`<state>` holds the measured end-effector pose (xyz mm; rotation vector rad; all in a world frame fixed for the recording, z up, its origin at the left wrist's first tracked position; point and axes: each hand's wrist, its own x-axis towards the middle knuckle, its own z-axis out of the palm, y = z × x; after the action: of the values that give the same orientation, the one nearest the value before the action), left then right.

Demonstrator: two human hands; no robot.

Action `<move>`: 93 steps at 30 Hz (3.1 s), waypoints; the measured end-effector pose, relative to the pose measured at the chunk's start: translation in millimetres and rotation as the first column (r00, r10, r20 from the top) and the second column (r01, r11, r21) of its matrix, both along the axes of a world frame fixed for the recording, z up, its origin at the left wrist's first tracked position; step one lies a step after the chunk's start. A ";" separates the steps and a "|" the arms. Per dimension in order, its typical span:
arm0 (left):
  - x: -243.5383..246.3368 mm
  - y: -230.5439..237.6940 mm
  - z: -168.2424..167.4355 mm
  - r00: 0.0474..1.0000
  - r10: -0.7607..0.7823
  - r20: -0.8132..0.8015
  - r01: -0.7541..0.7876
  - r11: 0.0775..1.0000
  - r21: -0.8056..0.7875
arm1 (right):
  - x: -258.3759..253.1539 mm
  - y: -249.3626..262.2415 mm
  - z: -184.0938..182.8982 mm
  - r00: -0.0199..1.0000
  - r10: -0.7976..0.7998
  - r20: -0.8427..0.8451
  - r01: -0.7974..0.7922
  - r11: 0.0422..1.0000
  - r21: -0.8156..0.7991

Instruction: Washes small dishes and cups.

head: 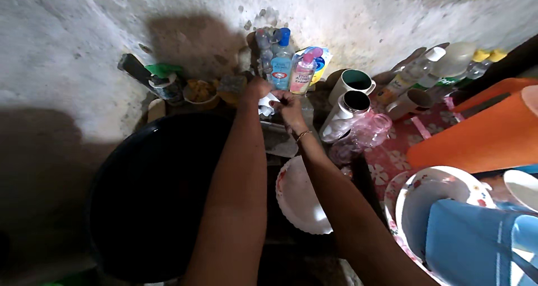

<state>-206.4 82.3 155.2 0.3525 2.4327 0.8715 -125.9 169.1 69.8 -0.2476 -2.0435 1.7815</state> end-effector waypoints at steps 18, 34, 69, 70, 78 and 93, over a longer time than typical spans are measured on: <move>-18.6 6.2 -20.1 0.991 -0.017 -0.134 0.037 0.989 0.143 | 6.8 6.9 3.0 0.999 0.018 -0.048 0.007 0.879 0.477; -11.2 2.1 -11.9 0.988 0.150 -0.042 -0.144 0.982 0.122 | -0.2 -3.8 -2.0 0.994 0.041 0.101 0.031 0.780 -0.625; -3.6 10.0 -12.5 0.910 0.161 0.381 -0.295 0.899 0.323 | 19.3 26.9 -8.0 0.993 0.073 0.096 -0.004 0.813 -0.582; -4.9 9.8 -13.9 0.922 0.157 0.353 -0.271 0.914 0.303 | 19.4 26.3 -8.3 0.991 0.071 0.113 0.011 0.798 -0.602; -3.8 1.8 -12.1 0.990 -0.006 0.138 -0.031 0.965 0.259 | 6.2 16.9 -12.1 0.900 0.082 0.429 0.172 0.836 -0.521; -12.3 -1.1 -5.8 0.921 0.342 -0.188 -0.334 0.940 0.076 | -27.5 -27.7 5.3 0.937 -0.012 0.348 0.208 0.822 -0.531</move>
<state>-218.7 81.2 149.4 0.0297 2.7137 1.0792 -153.4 141.4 75.1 -0.8785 -1.5870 2.3554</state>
